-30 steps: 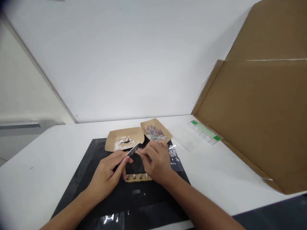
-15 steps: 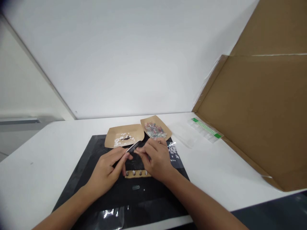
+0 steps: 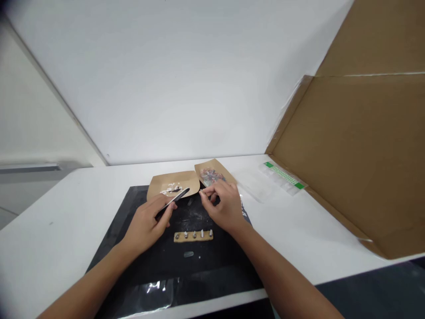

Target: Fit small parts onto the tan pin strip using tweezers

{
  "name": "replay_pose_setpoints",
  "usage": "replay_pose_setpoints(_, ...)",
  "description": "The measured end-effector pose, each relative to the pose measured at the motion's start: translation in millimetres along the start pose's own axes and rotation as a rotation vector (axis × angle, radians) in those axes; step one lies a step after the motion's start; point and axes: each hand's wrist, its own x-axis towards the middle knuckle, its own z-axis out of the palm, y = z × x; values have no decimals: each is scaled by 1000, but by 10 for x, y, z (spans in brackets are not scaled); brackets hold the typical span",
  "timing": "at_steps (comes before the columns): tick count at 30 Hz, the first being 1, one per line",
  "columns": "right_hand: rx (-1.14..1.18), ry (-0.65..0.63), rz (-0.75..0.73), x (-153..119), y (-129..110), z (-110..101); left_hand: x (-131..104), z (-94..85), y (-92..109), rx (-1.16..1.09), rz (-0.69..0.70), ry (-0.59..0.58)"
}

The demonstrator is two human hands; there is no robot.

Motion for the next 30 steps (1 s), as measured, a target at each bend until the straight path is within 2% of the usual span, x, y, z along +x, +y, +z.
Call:
replay_pose_setpoints(14,91,18,-29,5,63,9,-17,8,10,67,49,7)
replay_pose_setpoints(22,166,-23,-55,7,46,-23,-12,26,-5,94,-16,-30)
replay_pose_setpoints(30,167,-12,-61,-3,60,-19,-20,-15,36,75,-101,-110)
